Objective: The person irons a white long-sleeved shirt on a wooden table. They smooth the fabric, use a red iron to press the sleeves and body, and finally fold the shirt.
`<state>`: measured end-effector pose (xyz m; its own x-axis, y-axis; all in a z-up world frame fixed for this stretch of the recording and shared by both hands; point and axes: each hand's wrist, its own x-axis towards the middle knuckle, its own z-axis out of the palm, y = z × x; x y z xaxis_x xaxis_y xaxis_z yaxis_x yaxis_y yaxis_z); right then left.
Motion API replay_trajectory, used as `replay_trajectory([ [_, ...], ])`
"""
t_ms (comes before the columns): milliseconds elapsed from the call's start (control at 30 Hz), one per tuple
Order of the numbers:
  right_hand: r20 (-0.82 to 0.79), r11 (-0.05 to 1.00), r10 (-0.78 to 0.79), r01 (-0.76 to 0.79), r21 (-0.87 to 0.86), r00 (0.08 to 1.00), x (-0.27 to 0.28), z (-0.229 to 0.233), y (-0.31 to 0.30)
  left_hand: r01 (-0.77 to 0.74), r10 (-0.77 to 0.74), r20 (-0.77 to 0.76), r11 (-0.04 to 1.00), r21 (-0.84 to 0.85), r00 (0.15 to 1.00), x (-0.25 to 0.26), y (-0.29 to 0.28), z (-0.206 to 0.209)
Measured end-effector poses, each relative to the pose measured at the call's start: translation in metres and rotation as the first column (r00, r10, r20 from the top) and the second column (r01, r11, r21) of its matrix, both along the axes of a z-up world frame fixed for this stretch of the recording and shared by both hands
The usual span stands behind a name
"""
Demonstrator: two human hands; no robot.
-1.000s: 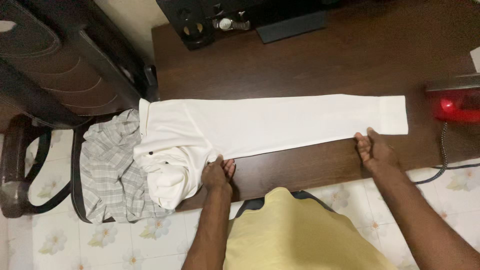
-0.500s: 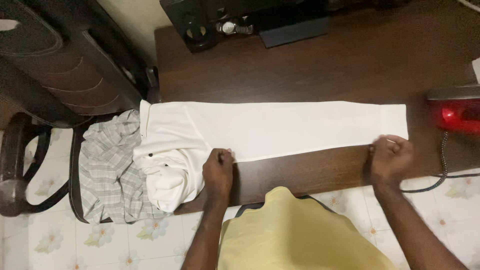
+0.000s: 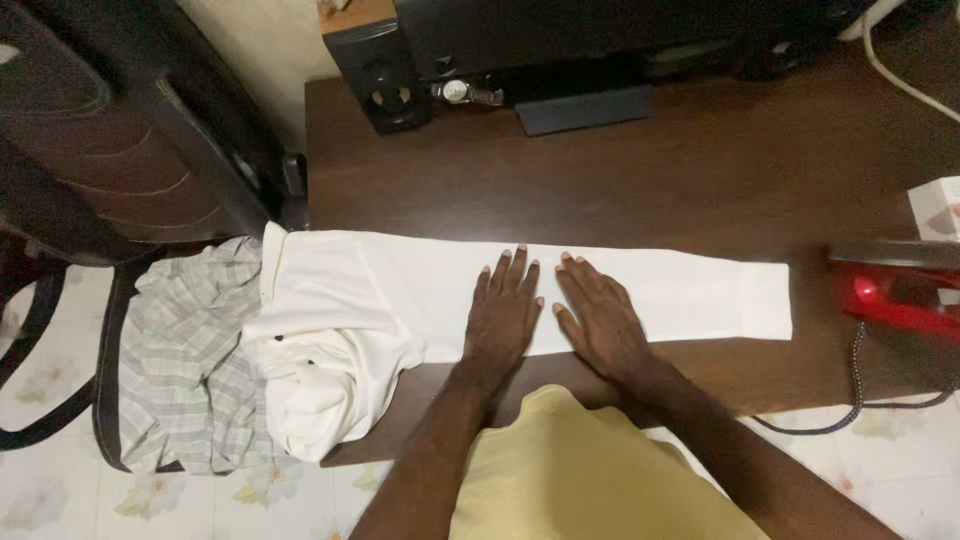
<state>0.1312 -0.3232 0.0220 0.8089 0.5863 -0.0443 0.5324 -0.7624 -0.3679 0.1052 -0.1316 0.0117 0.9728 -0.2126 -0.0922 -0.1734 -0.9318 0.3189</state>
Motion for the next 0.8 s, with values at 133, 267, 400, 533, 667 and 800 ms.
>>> replay_trajectory([
  [133, 0.020, 0.993, 0.097, -0.095, -0.072, 0.995, 0.008, 0.003, 0.006, 0.011, -0.011, 0.023, 1.000, 0.024, 1.000, 0.003, -0.005, -0.012],
  [267, 0.047, 0.993, 0.116, -0.114, -0.042, 0.992, 0.009, 0.009, 0.000, 0.023, -0.029, 0.081, 0.997, 0.072, 0.996, 0.006, -0.002, -0.024],
  [400, 0.131, 0.999, 0.039, -0.034, -0.040, 0.991, 0.011, 0.000, -0.013, -0.089, 0.083, 0.054, 0.988, 0.128, 0.995, 0.001, 0.009, -0.026],
  [533, 0.127, 0.990, -0.112, 0.122, -0.074, 0.986, 0.013, -0.012, -0.037, -0.261, 0.246, 0.109, 0.952, 0.160, 0.963, -0.002, 0.035, -0.026],
  [667, 0.159, 0.972, -0.220, 0.231, -0.052, 0.962, 0.016, -0.024, -0.066, -0.370, 0.359, 0.105, 0.919, 0.132, 0.928, -0.002, 0.072, -0.028],
  [800, 0.088, 0.929, -0.348, 0.356, -0.097, 0.933, 0.026, -0.024, -0.096, -0.477, 0.465, 0.123, 0.873, 0.104, 0.877, -0.002, 0.098, -0.027],
])
